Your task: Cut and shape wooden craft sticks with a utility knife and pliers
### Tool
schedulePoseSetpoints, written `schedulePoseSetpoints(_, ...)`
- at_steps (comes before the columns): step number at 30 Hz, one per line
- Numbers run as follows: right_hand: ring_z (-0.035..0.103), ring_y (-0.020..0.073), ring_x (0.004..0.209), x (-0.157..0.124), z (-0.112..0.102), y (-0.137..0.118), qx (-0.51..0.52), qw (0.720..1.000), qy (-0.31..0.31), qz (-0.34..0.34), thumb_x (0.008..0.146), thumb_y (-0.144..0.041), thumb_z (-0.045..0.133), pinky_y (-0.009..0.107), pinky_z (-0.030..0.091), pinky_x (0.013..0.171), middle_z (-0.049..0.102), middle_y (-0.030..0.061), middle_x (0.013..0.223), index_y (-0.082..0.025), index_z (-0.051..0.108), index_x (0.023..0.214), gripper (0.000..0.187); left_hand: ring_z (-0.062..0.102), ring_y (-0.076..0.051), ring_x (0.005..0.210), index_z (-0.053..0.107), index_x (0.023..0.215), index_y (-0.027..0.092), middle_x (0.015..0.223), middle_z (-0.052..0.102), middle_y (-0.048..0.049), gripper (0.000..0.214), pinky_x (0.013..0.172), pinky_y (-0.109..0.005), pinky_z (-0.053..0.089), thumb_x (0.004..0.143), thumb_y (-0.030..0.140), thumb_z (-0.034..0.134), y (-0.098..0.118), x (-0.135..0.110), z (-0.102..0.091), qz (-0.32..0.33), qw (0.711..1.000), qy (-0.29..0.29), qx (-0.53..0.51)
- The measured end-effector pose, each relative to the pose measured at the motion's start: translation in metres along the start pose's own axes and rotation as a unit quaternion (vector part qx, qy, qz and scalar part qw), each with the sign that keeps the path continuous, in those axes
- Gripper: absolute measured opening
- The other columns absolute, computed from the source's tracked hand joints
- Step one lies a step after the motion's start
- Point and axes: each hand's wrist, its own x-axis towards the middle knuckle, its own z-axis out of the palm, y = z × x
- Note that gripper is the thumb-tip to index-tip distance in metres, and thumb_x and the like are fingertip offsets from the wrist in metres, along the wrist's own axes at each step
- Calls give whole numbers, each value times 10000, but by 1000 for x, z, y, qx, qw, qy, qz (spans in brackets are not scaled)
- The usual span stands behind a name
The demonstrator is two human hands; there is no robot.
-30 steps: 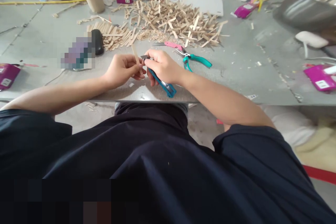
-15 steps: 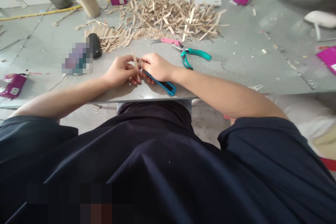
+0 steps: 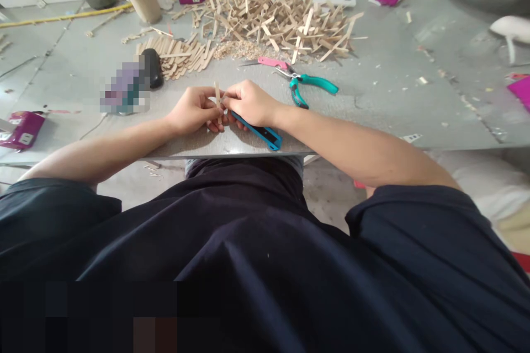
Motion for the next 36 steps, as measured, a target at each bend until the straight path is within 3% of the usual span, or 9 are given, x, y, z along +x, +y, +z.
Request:
schedulePoseSetpoints(10,579,167,362,3,0,9,-24,999,42,23,1044,-564,876,265,439,245,680,36,555,-238,671,661,542,784,-135,606,685,850,177,749,800,-28,179,577,-235,622,974,49,662,-4,0,3,22,998,11,59)
schedulePoseSetpoints(19,566,159,396,1,5,1,-28,998,54,27,1097,-510,813,286,436,300,669,30,584,-237,654,695,511,781,-126,590,673,840,177,716,784,-22,254,513,-196,587,1085,115,648,-2,0,3,34,998,8,61)
schedulePoseSetpoints(26,589,122,423,-9,11,-25,-62,993,56,83,1123,-79,593,239,471,369,673,1,591,-208,656,708,439,771,-94,576,661,840,156,719,768,4,296,533,-160,595,1096,24,594,5,-3,7,24,998,15,54)
schedulePoseSetpoints(30,582,120,429,-9,12,-27,-66,991,62,94,1127,-75,576,246,465,388,683,1,599,-205,665,727,430,765,-84,584,660,843,158,719,767,7,273,546,-145,566,1076,20,619,3,-3,7,21,997,16,68)
schedulePoseSetpoints(36,579,120,425,-8,11,-22,-66,992,59,87,1126,-172,714,257,447,413,681,8,597,-202,663,719,411,751,-81,567,668,831,157,711,762,12,307,510,-161,541,1074,-12,589,4,-2,7,9,996,23,87)
